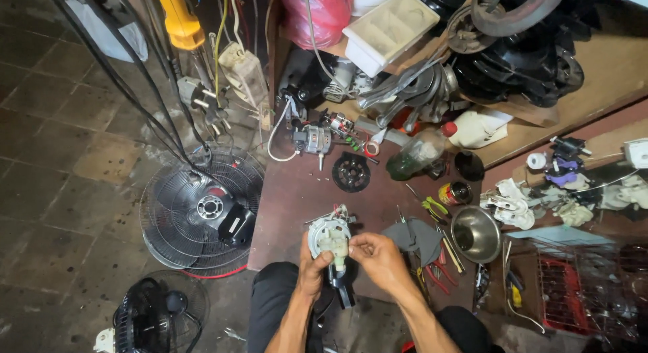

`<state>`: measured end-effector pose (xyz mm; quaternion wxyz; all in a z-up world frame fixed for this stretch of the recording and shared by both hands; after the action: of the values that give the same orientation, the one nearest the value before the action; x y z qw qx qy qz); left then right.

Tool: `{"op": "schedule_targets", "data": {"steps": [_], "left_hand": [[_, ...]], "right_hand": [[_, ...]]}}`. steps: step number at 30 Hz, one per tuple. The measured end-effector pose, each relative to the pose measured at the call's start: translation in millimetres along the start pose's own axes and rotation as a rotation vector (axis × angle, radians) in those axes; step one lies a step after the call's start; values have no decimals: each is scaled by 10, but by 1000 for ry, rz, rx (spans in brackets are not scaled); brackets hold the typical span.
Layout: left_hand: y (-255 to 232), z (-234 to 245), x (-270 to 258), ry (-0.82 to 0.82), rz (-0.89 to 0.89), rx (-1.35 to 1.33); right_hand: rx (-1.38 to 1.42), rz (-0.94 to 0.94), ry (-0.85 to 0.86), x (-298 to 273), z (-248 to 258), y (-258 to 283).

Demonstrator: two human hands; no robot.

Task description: The person holds a small electrical component, likely a fan motor, and uses a screwdriver to tighten screws on its casing. They then use a small brush to clean the component's surface and wires. The person continues to manipulate the component, adjusting wires and inspecting the assembly.

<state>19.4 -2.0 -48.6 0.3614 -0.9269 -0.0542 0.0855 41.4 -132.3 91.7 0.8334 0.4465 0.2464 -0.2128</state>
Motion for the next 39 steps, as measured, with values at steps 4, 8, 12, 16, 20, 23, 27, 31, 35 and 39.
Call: {"op": "schedule_targets", "data": {"steps": [4,8,12,16,20,23,27,31,35,39], "left_hand": [[37,14,7,0,4,40],[30,7,42,35,-63,-36],[-31,-25,45,60,-112,-50],[-30,-33,32,4,-55,-12],[-56,-51,17,3,-49,-9],[-78,-78,48,28,-60,-34],[-137,-117,10,13,-25,-33],[-96,-84,24,39,-41,-25],[60,40,61,46,-104,-8],[0,-5,65,56,-87,-53]], "right_hand": [[-88,39,-52,3,-34,-90],[-222,653,-284,-52,-127,-162],[-343,1061,-417,-155,-163,-118],[-374,1085,-460,-83,-146,-160],[-494,1157,-532,-104,-150,-148],[-532,1225,-580,-94,-146,-129],[-548,1270,-592,-169,-123,-64],[-530,1241,-595,-104,-125,-130],[-415,1187,-572,-82,-137,-140],[-480,1219,-596,-47,-116,-164]]}}
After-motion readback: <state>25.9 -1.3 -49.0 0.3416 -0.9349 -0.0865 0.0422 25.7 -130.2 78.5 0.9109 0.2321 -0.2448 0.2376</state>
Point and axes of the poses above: each hand's wrist, its own x-axis towards the middle knuckle, its own z-axis out of the back of the hand, y = z × x, the point moved 1 cm from there along x, towards the middle knuckle, and after that the axes turned 9 degrees about -z, right-handed, at the moved point
